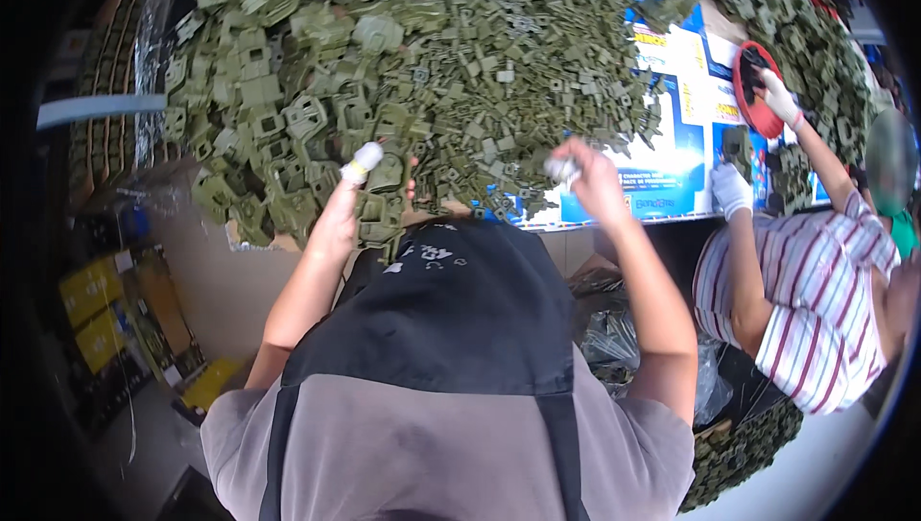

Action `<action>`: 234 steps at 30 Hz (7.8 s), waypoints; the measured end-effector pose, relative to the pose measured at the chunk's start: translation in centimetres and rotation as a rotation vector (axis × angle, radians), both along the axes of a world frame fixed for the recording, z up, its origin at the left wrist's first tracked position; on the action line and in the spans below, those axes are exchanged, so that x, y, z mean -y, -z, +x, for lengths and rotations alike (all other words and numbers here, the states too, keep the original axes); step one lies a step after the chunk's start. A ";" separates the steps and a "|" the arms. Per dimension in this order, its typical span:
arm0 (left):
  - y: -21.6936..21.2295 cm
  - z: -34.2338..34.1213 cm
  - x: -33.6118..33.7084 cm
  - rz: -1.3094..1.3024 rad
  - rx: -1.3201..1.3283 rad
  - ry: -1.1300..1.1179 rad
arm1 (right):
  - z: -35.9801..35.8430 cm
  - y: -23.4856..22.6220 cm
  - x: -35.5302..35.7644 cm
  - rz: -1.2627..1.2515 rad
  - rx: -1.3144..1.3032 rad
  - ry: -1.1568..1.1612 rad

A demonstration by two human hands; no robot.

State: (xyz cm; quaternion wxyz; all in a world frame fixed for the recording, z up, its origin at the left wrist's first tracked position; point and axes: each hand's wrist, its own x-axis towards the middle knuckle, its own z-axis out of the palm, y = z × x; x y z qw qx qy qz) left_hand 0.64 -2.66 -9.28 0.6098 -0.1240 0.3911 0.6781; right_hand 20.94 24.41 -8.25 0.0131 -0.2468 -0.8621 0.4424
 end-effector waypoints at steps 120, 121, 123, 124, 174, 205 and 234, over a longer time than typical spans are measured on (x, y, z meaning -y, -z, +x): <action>-6.5 0.3 -0.9 0.036 -1.157 -0.713 | -4.7 -2.9 8.4 -0.500 -0.318 -0.063; -7.9 0.0 -0.5 -0.104 -1.593 -0.488 | -4.4 -3.5 7.7 -0.391 -0.206 -0.082; -11.8 1.0 -1.0 -0.275 -2.193 0.140 | -4.4 -6.2 7.2 -0.251 -0.050 -0.182; -12.9 2.0 -2.2 -0.278 -2.336 0.522 | -4.3 -6.7 7.3 -0.228 -0.039 -0.264; -5.3 1.7 3.2 -0.129 -1.190 0.552 | -9.3 -3.8 9.9 -0.325 -0.175 -0.570; -7.1 3.4 -0.2 0.051 -1.214 0.331 | 2.5 -4.7 6.6 -0.657 -0.372 0.036; -4.4 2.0 14.8 -0.985 -1.537 -0.182 | -2.7 6.7 -7.8 0.058 -0.347 0.177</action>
